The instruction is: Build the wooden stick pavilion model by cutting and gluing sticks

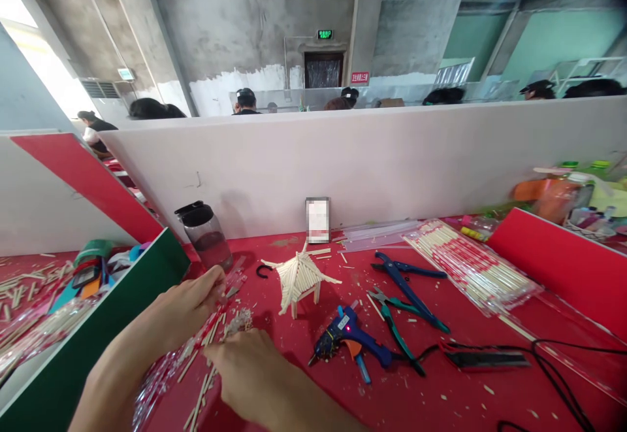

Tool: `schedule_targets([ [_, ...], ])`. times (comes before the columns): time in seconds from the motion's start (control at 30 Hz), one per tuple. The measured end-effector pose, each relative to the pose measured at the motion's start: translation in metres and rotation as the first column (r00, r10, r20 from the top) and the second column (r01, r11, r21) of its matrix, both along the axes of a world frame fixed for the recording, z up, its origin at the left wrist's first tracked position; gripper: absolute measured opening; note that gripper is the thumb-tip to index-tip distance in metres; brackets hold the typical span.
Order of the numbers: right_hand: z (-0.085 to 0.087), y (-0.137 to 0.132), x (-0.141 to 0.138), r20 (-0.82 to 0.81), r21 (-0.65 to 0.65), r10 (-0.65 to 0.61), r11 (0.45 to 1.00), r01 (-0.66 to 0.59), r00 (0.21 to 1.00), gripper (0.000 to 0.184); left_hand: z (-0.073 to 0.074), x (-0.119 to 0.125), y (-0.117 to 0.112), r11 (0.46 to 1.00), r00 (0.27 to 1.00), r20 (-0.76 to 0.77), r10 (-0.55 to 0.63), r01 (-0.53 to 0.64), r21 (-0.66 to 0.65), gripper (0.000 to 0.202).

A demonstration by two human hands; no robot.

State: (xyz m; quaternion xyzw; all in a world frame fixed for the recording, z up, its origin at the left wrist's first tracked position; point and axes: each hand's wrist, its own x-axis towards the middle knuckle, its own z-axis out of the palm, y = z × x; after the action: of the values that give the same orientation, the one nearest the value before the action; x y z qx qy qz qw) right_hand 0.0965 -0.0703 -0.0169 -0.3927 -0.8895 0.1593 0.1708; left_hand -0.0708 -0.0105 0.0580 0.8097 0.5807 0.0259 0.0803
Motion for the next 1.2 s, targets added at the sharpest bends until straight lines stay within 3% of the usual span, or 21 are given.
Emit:
schedule_targets([
  [0.07, -0.002, 0.000, 0.006, -0.045, -0.017, -0.082, 0.997, 0.082, 0.996, 0.011, 0.004, 0.005, -0.002, 1.000, 1.000, 0.006, 0.019, -0.019, -0.018, 0.032],
  [0.17, -0.007, 0.002, 0.012, -0.084, -0.030, -0.171, 0.985, 0.169, 0.982, 0.022, 0.007, 0.011, -0.003, 0.999, 1.000, 0.024, -0.007, 0.008, -0.035, 0.029],
  [0.27, -0.007, -0.005, 0.024, -0.093, -0.090, -0.070, 0.994, 0.062, 0.993, 0.021, 0.006, 0.015, -0.003, 0.998, 0.998, 0.063, 0.007, -0.004, -0.057, 0.027],
  [0.3, -0.004, -0.009, 0.030, -0.117, -0.119, -0.018, 0.993, 0.004, 0.993, 0.029, 0.005, 0.016, -0.003, 0.998, 0.996, 0.082, 0.016, -0.010, -0.064, 0.027],
  [0.37, 0.006, -0.019, 0.046, -0.210, -0.167, 0.052, 0.982, -0.088, 0.976, 0.044, 0.003, 0.019, -0.003, 0.996, 0.991, 0.131, 0.010, 0.001, -0.086, 0.028],
  [0.43, 0.021, -0.028, 0.067, -0.281, -0.223, 0.131, 0.955, -0.197, 0.951, 0.045, 0.001, 0.023, -0.003, 0.992, 0.981, 0.193, -0.020, 0.043, -0.117, 0.027],
  [0.47, 0.030, -0.031, 0.079, -0.309, -0.241, 0.106, 0.953, -0.186, 0.945, 0.041, 0.000, 0.027, -0.003, 0.989, 0.974, 0.220, -0.044, 0.074, -0.131, 0.026],
  [0.53, 0.046, -0.032, 0.103, -0.369, -0.256, -0.031, 0.964, -0.070, 0.929, 0.030, -0.001, 0.035, -0.004, 0.979, 0.959, 0.268, -0.090, 0.135, -0.154, 0.024],
  [0.6, 0.056, -0.026, 0.128, -0.386, -0.256, -0.219, 0.959, 0.123, 0.896, 0.021, -0.002, 0.045, -0.005, 0.965, 0.944, 0.303, -0.127, 0.188, -0.181, 0.025],
  [0.67, 0.057, -0.016, 0.150, -0.353, -0.153, -0.386, 0.923, 0.354, 0.852, 0.017, -0.004, 0.054, -0.008, 0.952, 0.930, 0.330, -0.160, 0.233, -0.197, 0.026],
  [0.73, 0.051, -0.005, 0.167, -0.290, -0.042, -0.481, 0.870, 0.491, 0.828, 0.014, -0.006, 0.062, -0.010, 0.941, 0.913, 0.359, -0.194, 0.277, -0.196, 0.026],
  [0.83, 0.035, 0.010, 0.180, -0.175, -0.010, -0.485, 0.871, 0.491, 0.857, 0.025, -0.009, 0.071, -0.011, 0.921, 0.883, 0.406, -0.236, 0.337, -0.197, 0.024],
  [0.93, 0.022, 0.021, 0.184, -0.122, -0.022, -0.455, 0.890, 0.456, 0.882, 0.018, -0.010, 0.078, -0.013, 0.897, 0.846, 0.469, -0.253, 0.387, -0.213, 0.024],
  [1.1, 0.018, 0.038, 0.192, -0.135, 0.000, -0.460, 0.886, 0.464, 0.877, 0.017, -0.013, 0.093, -0.014, 0.856, 0.760, 0.592, -0.268, 0.470, -0.216, 0.025],
  [1.2, 0.017, 0.045, 0.197, -0.142, 0.016, -0.488, 0.869, 0.495, 0.861, 0.019, -0.019, 0.099, -0.014, 0.857, 0.752, 0.611, -0.248, 0.464, -0.223, 0.024],
])
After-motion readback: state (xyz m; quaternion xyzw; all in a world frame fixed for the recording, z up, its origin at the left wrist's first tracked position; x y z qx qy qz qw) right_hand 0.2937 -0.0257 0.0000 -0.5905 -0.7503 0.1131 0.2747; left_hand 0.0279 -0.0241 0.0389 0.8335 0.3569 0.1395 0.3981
